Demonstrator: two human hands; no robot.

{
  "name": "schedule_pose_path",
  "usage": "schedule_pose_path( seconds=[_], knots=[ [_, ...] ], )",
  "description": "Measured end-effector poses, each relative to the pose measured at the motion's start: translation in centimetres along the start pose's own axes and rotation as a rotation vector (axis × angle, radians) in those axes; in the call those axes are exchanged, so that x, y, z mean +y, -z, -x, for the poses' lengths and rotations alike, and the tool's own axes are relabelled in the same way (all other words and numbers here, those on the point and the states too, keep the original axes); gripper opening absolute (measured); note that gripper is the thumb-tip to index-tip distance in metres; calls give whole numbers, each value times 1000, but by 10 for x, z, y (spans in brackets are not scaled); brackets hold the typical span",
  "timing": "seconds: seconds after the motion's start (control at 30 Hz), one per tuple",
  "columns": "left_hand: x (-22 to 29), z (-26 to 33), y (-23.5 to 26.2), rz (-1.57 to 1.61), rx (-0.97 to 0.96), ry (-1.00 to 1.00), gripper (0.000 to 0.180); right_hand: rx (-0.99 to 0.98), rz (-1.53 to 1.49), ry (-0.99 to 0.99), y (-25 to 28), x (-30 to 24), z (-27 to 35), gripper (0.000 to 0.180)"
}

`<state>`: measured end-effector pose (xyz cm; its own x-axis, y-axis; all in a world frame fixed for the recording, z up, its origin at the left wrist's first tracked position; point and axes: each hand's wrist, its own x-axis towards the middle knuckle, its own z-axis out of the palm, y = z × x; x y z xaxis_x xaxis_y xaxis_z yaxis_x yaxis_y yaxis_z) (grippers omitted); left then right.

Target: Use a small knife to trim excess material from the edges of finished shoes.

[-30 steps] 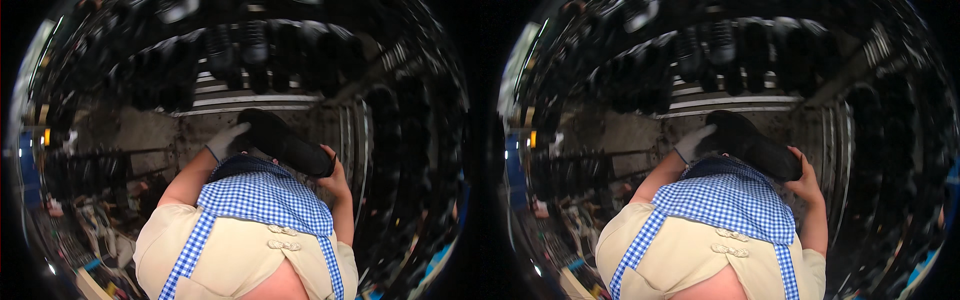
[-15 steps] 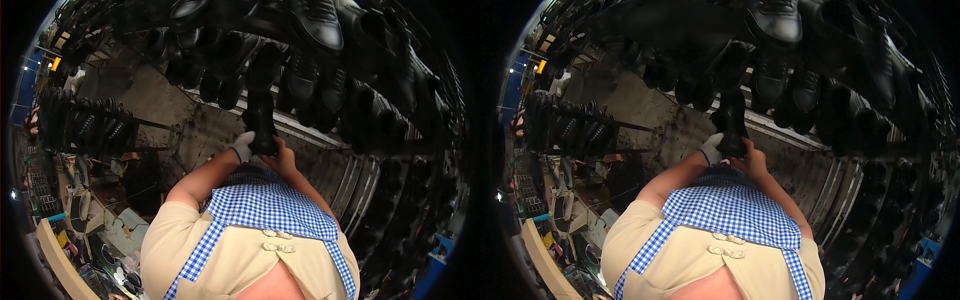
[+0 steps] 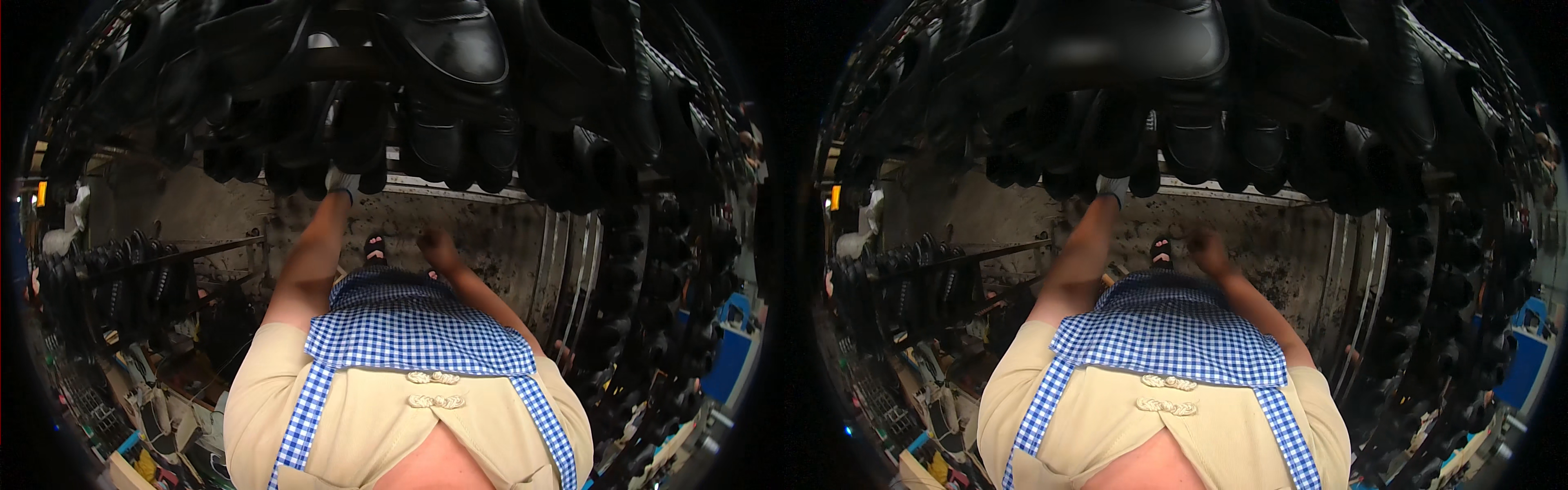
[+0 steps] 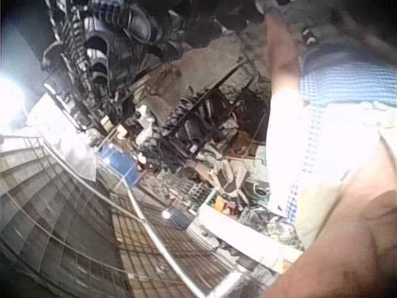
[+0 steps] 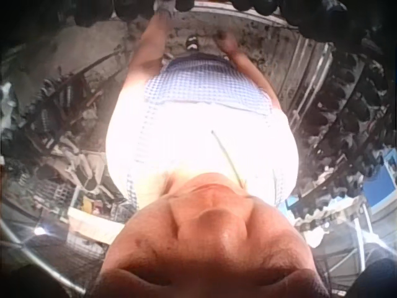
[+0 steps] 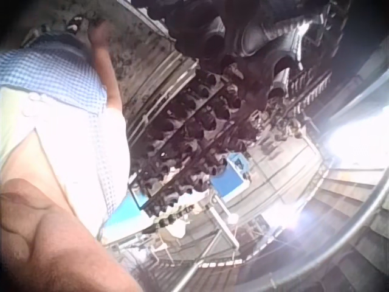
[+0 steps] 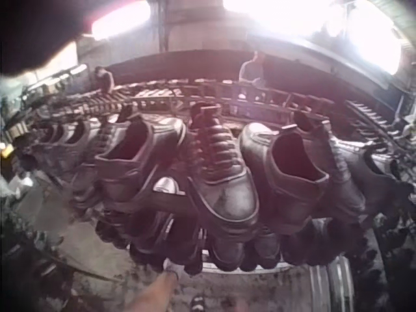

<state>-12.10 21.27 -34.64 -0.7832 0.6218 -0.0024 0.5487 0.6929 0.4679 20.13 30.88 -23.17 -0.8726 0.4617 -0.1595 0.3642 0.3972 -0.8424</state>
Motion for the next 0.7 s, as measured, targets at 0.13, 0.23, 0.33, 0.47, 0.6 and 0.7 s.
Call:
schedule_pose_path(
  seconds=[0.13,0.23,0.33,0.47,0.6,0.7],
  knots=[
    [113,56,58,-74,96,-9,58,149,-353,-338,25,11,51,21],
    [176,60,79,-434,56,-374,59,78,-270,-437,45,24,73,16],
    [198,42,79,-75,160,-256,56,126,-234,-332,57,13,77,30],
    [221,57,95,-212,-355,-261,50,287,-343,-231,84,-19,71,42],
    [293,131,201,358,-567,-103,50,339,-484,-49,111,-43,79,72],
    [315,175,225,997,-492,84,50,281,-681,-9,143,-94,94,82]
  ],
)
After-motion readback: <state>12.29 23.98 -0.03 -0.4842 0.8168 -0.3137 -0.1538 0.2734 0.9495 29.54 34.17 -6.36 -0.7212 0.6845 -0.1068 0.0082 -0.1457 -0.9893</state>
